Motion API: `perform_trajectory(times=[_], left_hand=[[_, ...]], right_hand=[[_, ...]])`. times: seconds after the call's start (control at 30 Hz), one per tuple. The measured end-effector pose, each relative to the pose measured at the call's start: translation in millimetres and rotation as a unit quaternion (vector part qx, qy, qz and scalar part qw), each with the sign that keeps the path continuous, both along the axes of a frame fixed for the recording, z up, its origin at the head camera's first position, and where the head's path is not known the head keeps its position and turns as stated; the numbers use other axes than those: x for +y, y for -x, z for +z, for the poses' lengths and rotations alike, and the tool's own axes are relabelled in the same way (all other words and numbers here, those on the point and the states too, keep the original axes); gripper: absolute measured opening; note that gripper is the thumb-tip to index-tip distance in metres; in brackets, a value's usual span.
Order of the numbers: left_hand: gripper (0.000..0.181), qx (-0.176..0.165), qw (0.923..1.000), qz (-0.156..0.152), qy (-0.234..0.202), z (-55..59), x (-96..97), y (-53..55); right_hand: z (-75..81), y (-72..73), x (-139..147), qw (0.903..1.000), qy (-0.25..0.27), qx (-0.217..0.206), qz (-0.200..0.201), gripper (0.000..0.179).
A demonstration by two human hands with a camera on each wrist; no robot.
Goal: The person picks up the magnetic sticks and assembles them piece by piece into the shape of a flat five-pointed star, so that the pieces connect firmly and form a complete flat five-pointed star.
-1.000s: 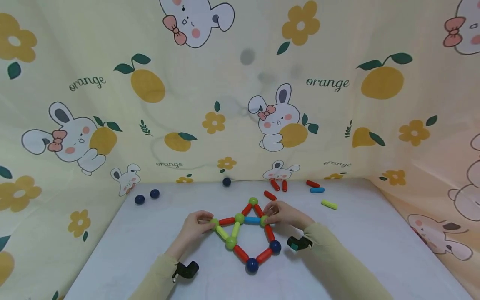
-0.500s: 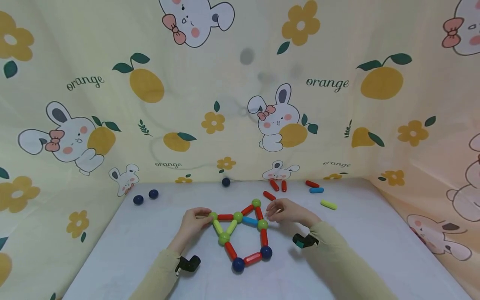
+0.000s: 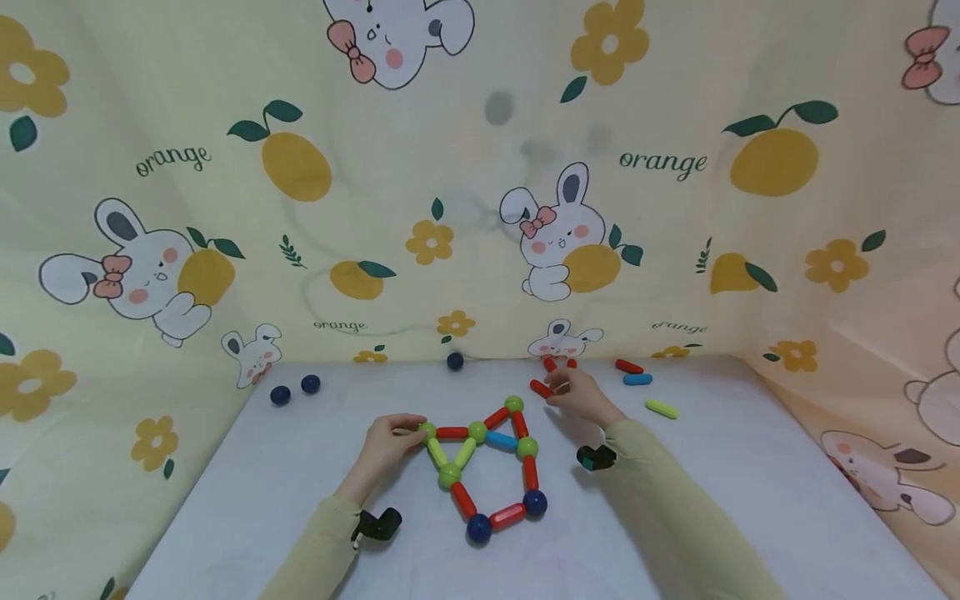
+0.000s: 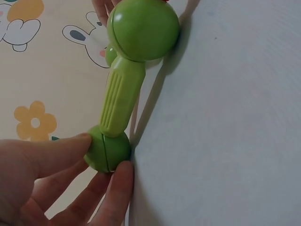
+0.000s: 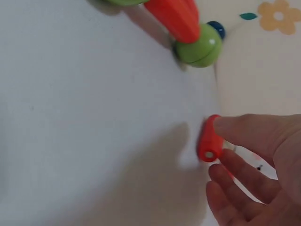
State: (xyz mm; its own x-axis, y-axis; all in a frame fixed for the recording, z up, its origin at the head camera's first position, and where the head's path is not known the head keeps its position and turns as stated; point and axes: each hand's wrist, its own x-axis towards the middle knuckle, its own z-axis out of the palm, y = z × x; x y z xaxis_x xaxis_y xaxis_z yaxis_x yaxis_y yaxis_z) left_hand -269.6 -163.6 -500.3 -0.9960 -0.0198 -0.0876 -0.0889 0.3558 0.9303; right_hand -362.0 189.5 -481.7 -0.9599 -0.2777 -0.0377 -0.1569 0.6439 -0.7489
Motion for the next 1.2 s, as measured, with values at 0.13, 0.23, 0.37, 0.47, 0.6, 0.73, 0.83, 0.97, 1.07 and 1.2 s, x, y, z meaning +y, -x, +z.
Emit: perform_trajectory(times=[0.13, 0.23, 0.37, 0.47, 0.6, 0.73, 0.83, 0.97, 1.07, 1.2], left_hand=[[0.023, 0.007, 1.0, -0.001, -0.004, 0.2, -1.4, -0.4], [0.023, 0.009, 0.9998, -0.004, -0.015, -0.3, -2.8, -1.1], [0.024, 0.007, 0.9997, -0.004, -0.023, -1.7, -5.0, -1.6], [0.024, 0.009, 0.9998, -0.002, -0.017, -2.1, -7.0, -2.3], [0.024, 0.02, 0.9998, -0.004, 0.003, -2.8, -9.9, -4.4], [0.023, 0.023, 0.9996, -0.009, 0.01, -2.9, -11.8, -7.8], [0.023, 0.019, 0.9997, -0.012, 0.008, -2.4, -12.3, -10.4], [0.023, 0.018, 0.9997, -0.011, 0.01, -1.3, -12.5, -12.6], [0.022, 0.018, 0.9997, -0.009, 0.014, -1.0, -13.1, -13.0], [0.023, 0.013, 0.9998, -0.008, 0.014, -0.9, -14.1, -13.7]], right_hand=[[-3.8, 3.2, -4, 0.9998, -0.009, 0.016, -0.012, 0.033], [-5.5, 2.4, -6, 0.9995, -0.01, 0.022, -0.02, 0.031], [-7.4, 1.5, -6, 0.9993, -0.011, 0.015, -0.032, 0.032], [-9.8, 3.0, -6, 0.9993, -0.011, 0.003, -0.036, 0.034], [-13.5, 4.2, -7, 0.9994, -0.003, -0.012, -0.034, 0.037], [-14.4, 2.0, -11, 0.9993, 0.006, -0.012, -0.036, 0.035], [-14.2, 0.5, -13, 0.9993, 0.007, -0.004, -0.037, 0.032], [-16.4, -0.1, -11, 0.9997, 0.008, 0.005, -0.021, 0.033], [-17.5, -0.6, -9, 0.9999, 0.01, 0.0, -0.009, 0.035], [-16.4, -2.2, -8, 0.9998, 0.012, -0.015, 0.003, 0.034]])
